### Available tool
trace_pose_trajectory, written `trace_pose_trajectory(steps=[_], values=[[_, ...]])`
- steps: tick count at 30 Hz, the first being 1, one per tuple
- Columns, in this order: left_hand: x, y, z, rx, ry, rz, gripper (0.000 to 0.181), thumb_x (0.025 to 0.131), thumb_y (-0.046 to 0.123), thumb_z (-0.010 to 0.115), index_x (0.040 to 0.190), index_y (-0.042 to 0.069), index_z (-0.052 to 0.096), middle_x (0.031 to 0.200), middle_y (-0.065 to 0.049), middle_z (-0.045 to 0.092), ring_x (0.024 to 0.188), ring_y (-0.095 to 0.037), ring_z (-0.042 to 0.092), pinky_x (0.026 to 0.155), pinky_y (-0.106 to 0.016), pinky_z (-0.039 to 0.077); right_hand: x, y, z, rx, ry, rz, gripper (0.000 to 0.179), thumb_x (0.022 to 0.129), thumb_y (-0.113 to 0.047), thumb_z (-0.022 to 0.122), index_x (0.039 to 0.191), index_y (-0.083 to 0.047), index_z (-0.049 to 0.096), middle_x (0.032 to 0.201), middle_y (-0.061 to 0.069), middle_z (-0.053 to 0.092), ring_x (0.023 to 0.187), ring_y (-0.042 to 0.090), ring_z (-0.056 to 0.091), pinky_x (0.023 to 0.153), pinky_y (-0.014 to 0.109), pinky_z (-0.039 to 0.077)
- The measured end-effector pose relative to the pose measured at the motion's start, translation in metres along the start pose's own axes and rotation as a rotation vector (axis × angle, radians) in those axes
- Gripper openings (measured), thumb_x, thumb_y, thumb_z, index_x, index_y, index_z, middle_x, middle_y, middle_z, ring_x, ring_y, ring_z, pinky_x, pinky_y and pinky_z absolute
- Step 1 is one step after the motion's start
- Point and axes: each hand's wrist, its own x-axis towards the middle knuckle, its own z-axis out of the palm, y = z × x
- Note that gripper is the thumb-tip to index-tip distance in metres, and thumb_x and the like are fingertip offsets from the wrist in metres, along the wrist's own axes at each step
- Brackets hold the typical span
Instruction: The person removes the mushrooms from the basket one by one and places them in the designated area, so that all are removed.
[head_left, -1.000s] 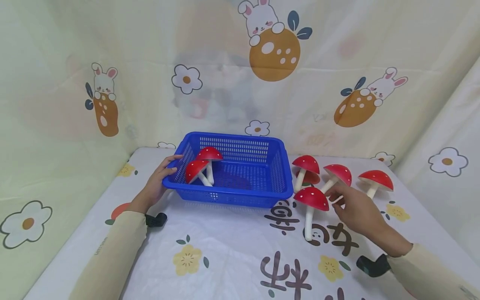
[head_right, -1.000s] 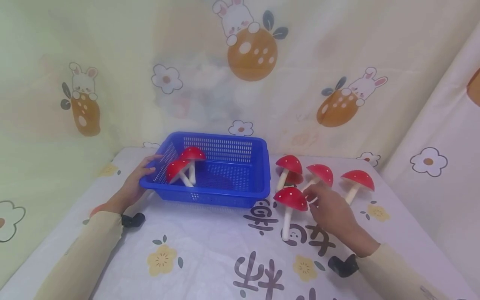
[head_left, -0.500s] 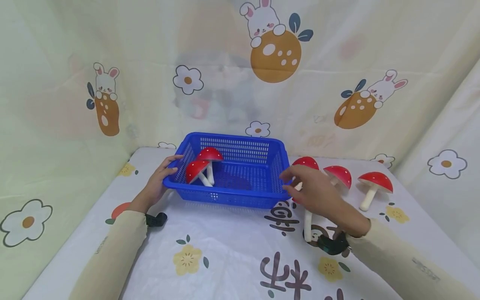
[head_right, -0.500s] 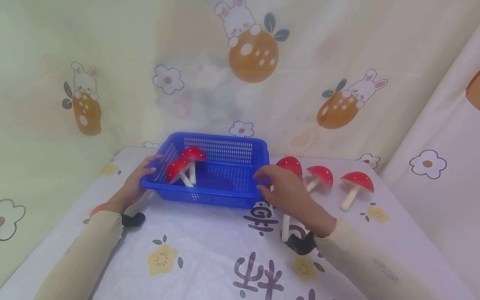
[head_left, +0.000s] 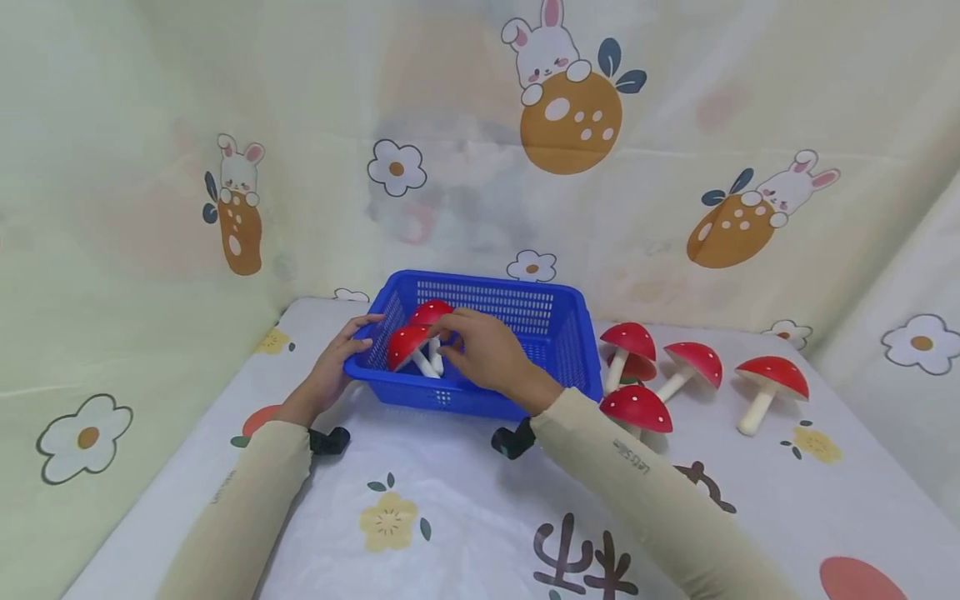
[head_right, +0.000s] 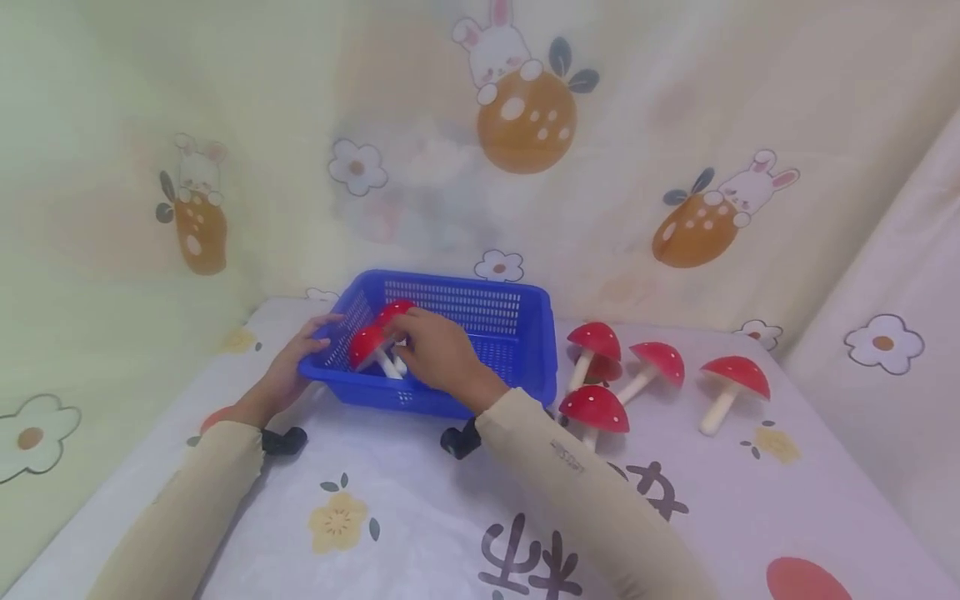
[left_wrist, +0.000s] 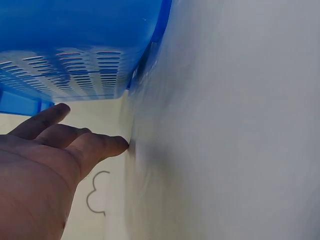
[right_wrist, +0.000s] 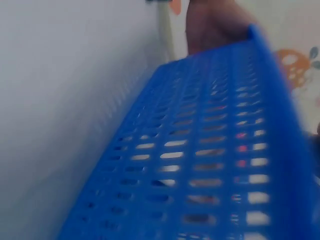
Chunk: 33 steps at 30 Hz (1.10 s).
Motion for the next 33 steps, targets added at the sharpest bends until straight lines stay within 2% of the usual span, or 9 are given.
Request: trace_pose_trajectory(steps=[6,10,16,23,28,33], values=[[0.001,0.0,0.002,0.0,-0.003,-0.007,0.05,0.102,0.023,0.037,0.151,0.024,0.032,0.165,-0.008,0.012,0.151,-0.039,0.016,0.116,-0.063,0.026,0.025,0.005,0.027,-0.004,-0.104,0.079,0.035,0.086,-0.013,0.074,0.12,-0.018,0.069,0.112,0.001,0.07,0.1,0.018,0.067,0.087,0.033,0.058],[0.004,0.002,0.004,0.001,-0.001,-0.006,0.048,0.102,0.026,0.038,0.15,0.027,0.035,0.164,-0.006,0.015,0.151,-0.037,0.019,0.116,-0.062,0.027,0.037,0.007,0.039,-0.089,-0.149,0.097,0.041,0.083,-0.016,0.078,0.123,-0.019,0.067,0.12,0.0,0.07,0.108,0.019,0.067,0.091,0.037,0.057],[0.007,0.0,0.004,-0.002,0.006,-0.01,0.047,0.101,0.026,0.038,0.148,0.03,0.037,0.165,-0.005,0.015,0.151,-0.037,0.018,0.116,-0.062,0.028,0.048,0.005,0.046,-0.229,-0.162,0.123,0.038,0.083,-0.019,0.078,0.12,-0.017,0.069,0.116,0.002,0.069,0.107,0.019,0.064,0.091,0.038,0.057],[0.004,-0.003,0.0,-0.008,0.012,-0.015,0.048,0.101,0.024,0.037,0.15,0.027,0.035,0.164,-0.006,0.016,0.15,-0.038,0.021,0.115,-0.062,0.03,0.052,0.005,0.051,-0.263,-0.144,0.102,0.025,0.085,-0.019,0.076,0.109,-0.014,0.075,0.106,0.002,0.07,0.095,0.016,0.066,0.083,0.03,0.059],[0.003,-0.003,-0.002,0.004,0.017,-0.013,0.048,0.101,0.026,0.037,0.149,0.029,0.036,0.164,-0.005,0.017,0.149,-0.037,0.023,0.114,-0.061,0.031,0.054,0.005,0.053,-0.291,-0.114,0.053,0.022,0.088,-0.021,0.073,0.108,-0.013,0.077,0.104,0.002,0.074,0.09,0.016,0.069,0.081,0.029,0.06],[0.002,-0.003,-0.002,0.016,0.03,-0.019,0.047,0.1,0.027,0.039,0.147,0.032,0.037,0.164,-0.005,0.016,0.15,-0.037,0.021,0.115,-0.061,0.029,0.056,0.002,0.054,-0.346,-0.111,0.044,0.021,0.089,-0.022,0.071,0.106,-0.013,0.076,0.102,0.002,0.074,0.085,0.015,0.068,0.077,0.028,0.06]])
